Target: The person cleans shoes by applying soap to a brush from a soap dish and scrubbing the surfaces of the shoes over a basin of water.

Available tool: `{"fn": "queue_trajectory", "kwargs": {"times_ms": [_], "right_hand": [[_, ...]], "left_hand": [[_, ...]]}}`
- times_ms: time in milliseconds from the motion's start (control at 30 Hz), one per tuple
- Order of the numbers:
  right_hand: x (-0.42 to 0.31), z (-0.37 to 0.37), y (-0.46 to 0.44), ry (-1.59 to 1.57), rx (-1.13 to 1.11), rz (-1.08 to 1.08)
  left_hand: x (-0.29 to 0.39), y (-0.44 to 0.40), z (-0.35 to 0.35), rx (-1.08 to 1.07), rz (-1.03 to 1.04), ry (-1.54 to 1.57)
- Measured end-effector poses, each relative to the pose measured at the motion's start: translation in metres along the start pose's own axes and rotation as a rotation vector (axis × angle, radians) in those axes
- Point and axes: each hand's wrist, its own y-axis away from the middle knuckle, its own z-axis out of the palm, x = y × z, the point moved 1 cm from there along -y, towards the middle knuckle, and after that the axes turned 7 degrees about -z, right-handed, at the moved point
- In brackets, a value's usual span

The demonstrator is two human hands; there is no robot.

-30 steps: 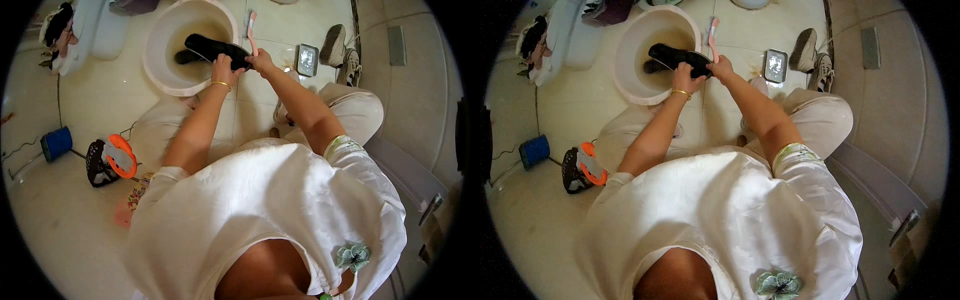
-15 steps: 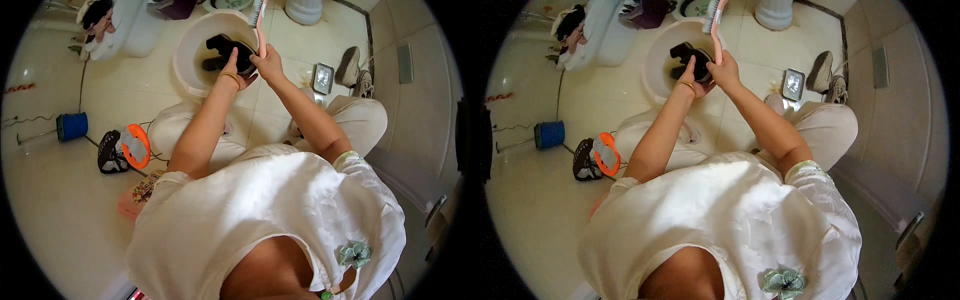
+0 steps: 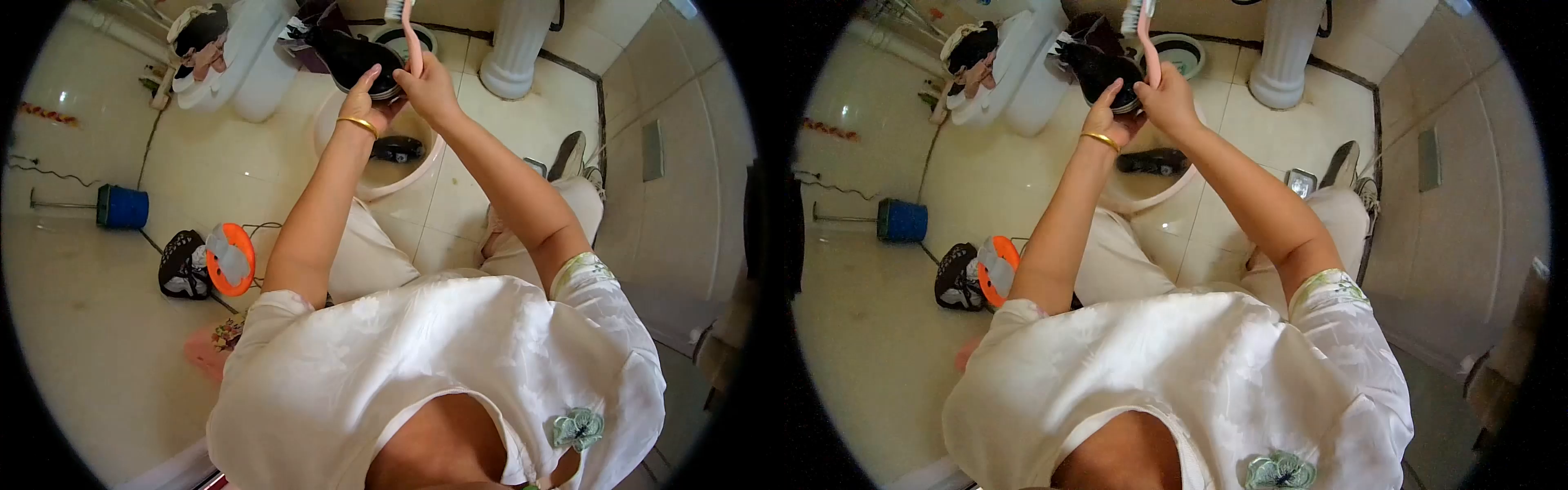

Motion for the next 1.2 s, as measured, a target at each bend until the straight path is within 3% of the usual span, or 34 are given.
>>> {"fn": "queue_trajectory", "kwargs": {"times_ms": [67,167,233,300,400,600,633,667,800,867,967,1033,1067,1200], "right_hand": [[0.005,0.004,-0.004,0.041,-0.082,0.036],[-0.043,-0.002,0.012,-0.107,-0.105,0.326],[-0.040,-0.016,0.024,0.053,-0.157,0.278],[-0.022,-0.031,0.043,0.183,-0.105,-0.026],[-0.061,-0.043,0.072,0.360,-0.344,0.246],[-0.040,-0.024,0.100,0.401,-0.345,-0.021],[-0.041,-0.017,0.094,0.386,-0.321,-0.049],[-0.047,-0.013,0.080,0.531,-0.349,0.058],[-0.011,-0.005,0.057,0.527,-0.293,-0.158],[0.005,-0.029,0.086,0.462,-0.172,0.062],[-0.012,-0.049,0.098,0.254,-0.173,0.259],[-0.057,-0.053,0.098,0.389,-0.343,0.351],[-0.055,-0.050,0.106,0.312,-0.351,0.139],[-0.045,-0.039,0.113,0.464,-0.377,-0.058]], "left_hand": [[0.009,-0.006,-0.005,0.045,0.010,0.021],[0.018,-0.016,-0.024,-0.102,0.087,0.111],[0.024,-0.025,-0.046,-0.089,0.146,0.174],[0.031,-0.031,-0.063,-0.073,0.226,0.192],[0.043,-0.039,-0.076,-0.065,0.344,0.150],[0.035,-0.044,-0.078,0.116,0.366,0.195],[0.035,-0.046,-0.080,0.089,0.334,0.227],[0.036,-0.046,-0.082,0.062,0.300,0.257],[0.030,-0.032,-0.068,-0.004,0.392,0.182],[0.034,-0.036,-0.072,0.033,0.442,0.190],[0.043,-0.039,-0.082,-0.006,0.389,0.164],[0.038,-0.044,-0.088,0.025,0.356,0.153],[0.036,-0.048,-0.091,0.028,0.331,0.159],[0.029,-0.035,-0.080,0.074,0.350,0.159]]}}
